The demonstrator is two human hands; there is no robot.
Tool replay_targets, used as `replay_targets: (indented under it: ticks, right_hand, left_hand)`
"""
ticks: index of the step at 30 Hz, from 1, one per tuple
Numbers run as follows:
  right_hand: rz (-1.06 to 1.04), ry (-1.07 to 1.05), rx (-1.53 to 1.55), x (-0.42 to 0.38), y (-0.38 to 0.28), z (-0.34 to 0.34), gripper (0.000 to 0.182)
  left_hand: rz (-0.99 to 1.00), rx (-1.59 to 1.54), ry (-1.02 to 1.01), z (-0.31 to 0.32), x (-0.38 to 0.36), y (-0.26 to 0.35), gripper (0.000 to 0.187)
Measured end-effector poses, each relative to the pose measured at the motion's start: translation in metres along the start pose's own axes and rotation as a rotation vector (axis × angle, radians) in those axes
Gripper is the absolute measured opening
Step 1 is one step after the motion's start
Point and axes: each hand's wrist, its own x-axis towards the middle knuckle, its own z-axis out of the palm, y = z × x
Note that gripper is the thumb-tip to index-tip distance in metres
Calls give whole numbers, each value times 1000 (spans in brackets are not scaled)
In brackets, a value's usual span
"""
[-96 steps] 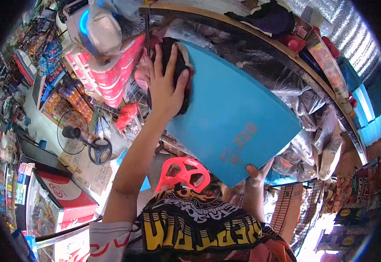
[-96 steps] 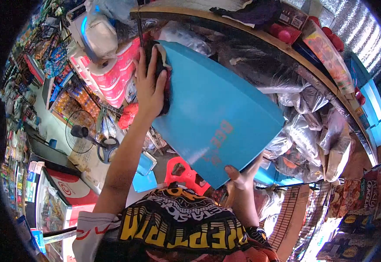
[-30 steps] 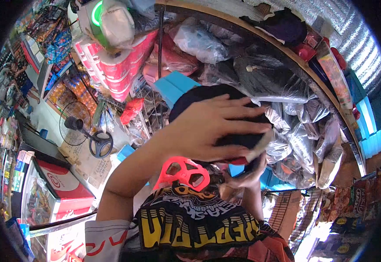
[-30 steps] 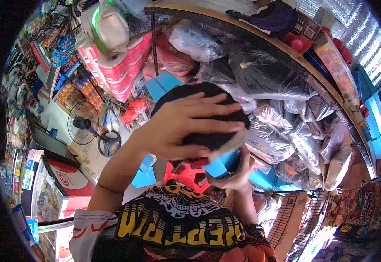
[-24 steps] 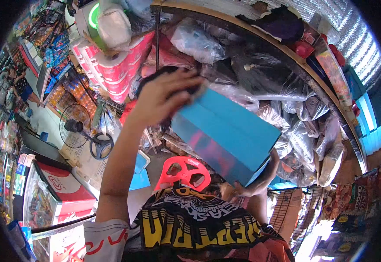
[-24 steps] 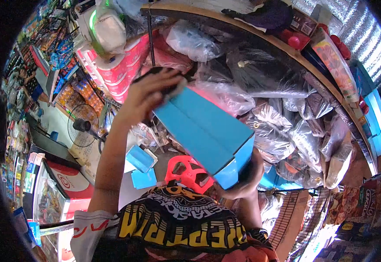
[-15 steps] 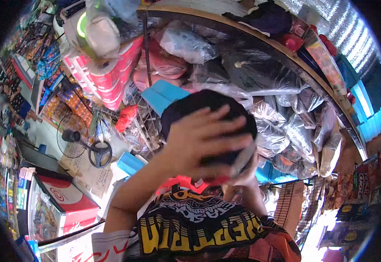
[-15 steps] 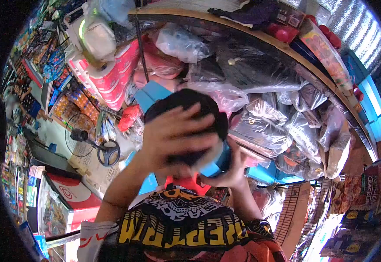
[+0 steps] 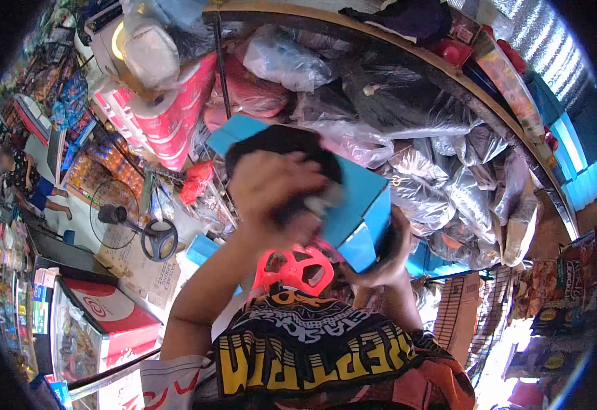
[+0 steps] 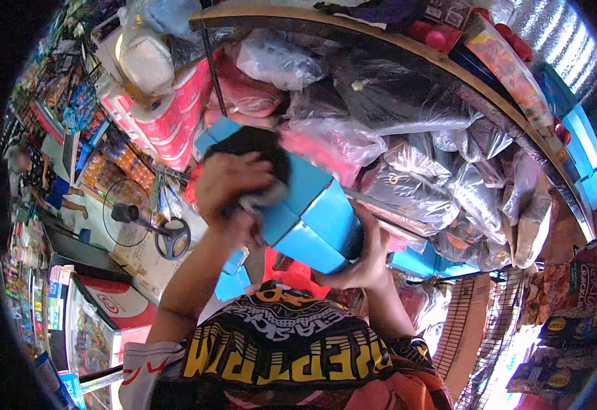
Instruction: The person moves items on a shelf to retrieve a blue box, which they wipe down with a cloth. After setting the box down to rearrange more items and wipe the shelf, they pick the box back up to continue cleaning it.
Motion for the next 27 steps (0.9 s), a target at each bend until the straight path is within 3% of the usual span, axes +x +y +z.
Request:
replay_targets:
  ticks: [2, 4, 6, 8, 11, 13, 17, 20, 23, 27]
  right_hand:
    - [-92, -39, -194, 4, -2, 2, 94]
    - [-69, 1, 12, 4, 3, 8, 94]
    - [-9, -6, 71, 3, 2, 8, 92]
    - [-104, -47, -126, 9, -2, 5, 89]
    - [-142, -48, -161, 7, 0, -2, 87]
    - [-90, -51, -177, 6, -4, -3, 84]
    - [-30, -82, -222, 5, -3, -3, 86]
    - [-35, -43, -159, 6, 3, 2, 88]
    - [13, -52, -157, 3, 3, 5, 89]
    - [-24, -29, -142, 10, 0, 11, 88]
  left_hand:
    - [17, -46, -18, 5, 10, 29, 36]
    - [54, 1, -15, 5, 13, 37, 37]
    - [61, -23, -20, 3, 11, 28, 37]
    - [90, -40, 10, 0, 2, 11, 36]
    - [62, -19, 13, -9, -13, -22, 35]
    - [-33, 31, 145, -7, -21, -41, 37]
    - [-174, -43, 114, -6, -22, -45, 36]
    - [-8, 49, -1, -4, -1, -16, 32]
    - [10, 35, -39, -1, 16, 14, 31]
    - [14, 2, -40, 0, 14, 1, 31]
